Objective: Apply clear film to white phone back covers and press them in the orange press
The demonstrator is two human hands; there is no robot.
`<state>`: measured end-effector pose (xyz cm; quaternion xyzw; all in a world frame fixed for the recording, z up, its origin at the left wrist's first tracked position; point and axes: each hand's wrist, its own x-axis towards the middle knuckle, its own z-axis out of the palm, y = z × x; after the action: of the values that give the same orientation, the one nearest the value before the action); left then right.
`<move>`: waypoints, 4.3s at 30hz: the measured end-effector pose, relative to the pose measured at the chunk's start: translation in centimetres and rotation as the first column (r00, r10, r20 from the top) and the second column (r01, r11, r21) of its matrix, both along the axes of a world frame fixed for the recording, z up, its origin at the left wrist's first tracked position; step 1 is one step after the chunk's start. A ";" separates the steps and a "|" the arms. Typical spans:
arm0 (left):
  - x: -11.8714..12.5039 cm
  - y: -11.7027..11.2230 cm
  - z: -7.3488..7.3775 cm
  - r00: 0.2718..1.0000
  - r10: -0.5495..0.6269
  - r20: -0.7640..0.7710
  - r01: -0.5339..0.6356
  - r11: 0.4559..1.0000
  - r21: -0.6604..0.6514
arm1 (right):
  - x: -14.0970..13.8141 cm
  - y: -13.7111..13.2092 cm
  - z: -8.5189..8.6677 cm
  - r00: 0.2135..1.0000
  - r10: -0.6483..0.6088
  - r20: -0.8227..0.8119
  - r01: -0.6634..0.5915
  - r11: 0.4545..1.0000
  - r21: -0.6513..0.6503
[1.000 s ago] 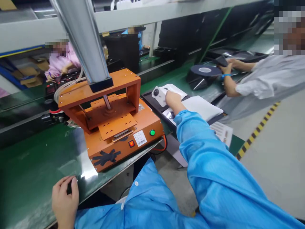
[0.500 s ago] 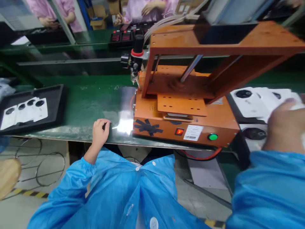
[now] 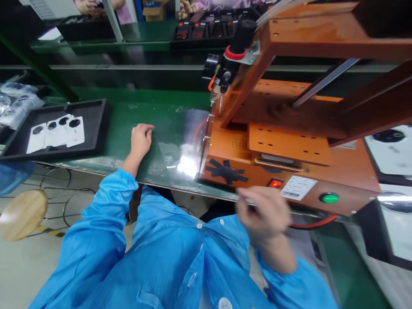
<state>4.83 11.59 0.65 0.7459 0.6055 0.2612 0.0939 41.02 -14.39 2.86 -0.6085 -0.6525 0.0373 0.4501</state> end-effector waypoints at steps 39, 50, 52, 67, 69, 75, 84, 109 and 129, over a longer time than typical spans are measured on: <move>0.2 -1.5 -2.4 0.990 -0.121 0.065 0.129 0.983 -0.130 | -20.0 21.5 1.9 0.589 0.471 0.657 -0.263 0.880 -0.395; 0.8 -3.0 -1.9 0.981 -0.171 -0.089 0.158 0.978 -0.136 | -20.1 20.0 2.1 0.466 0.501 0.730 -0.305 0.865 -0.399; 0.8 -3.5 -1.7 0.970 -0.207 -0.126 0.189 0.972 -0.143 | -19.9 19.9 2.1 0.481 0.470 0.740 -0.292 0.882 -0.370; -3.8 1.3 5.4 0.969 0.029 -0.246 -0.061 0.990 -0.126 | -13.9 8.4 4.1 0.916 0.320 0.242 -0.364 0.916 0.168; -9.4 1.2 7.7 0.916 0.298 -0.270 -0.327 0.942 -0.070 | -13.0 6.5 3.5 0.910 0.384 0.156 -0.406 0.903 0.144; -21.5 1.0 11.1 0.629 0.751 -0.202 -0.775 0.585 -0.237 | -13.1 4.6 2.4 0.874 0.447 -0.187 -0.450 0.893 0.033; -17.4 -2.8 12.4 0.761 0.645 0.067 -0.646 0.763 -0.023 | -14.6 7.6 1.7 0.639 0.074 -0.765 -0.428 0.861 -0.274; -2.6 -22.6 -3.1 0.981 -0.169 -0.096 0.178 0.980 0.094 | -21.0 17.2 1.2 0.919 0.289 -0.268 -0.392 0.609 -0.689; -2.2 -22.9 -3.8 0.987 -0.158 -0.012 0.159 0.986 0.044 | -21.6 18.2 1.3 0.908 0.385 -0.164 -0.363 0.529 -0.767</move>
<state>2.64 -11.29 -3.14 0.7946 0.5387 0.2632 0.0953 19.41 3.81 4.15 -0.5890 -0.6902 0.4052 0.1120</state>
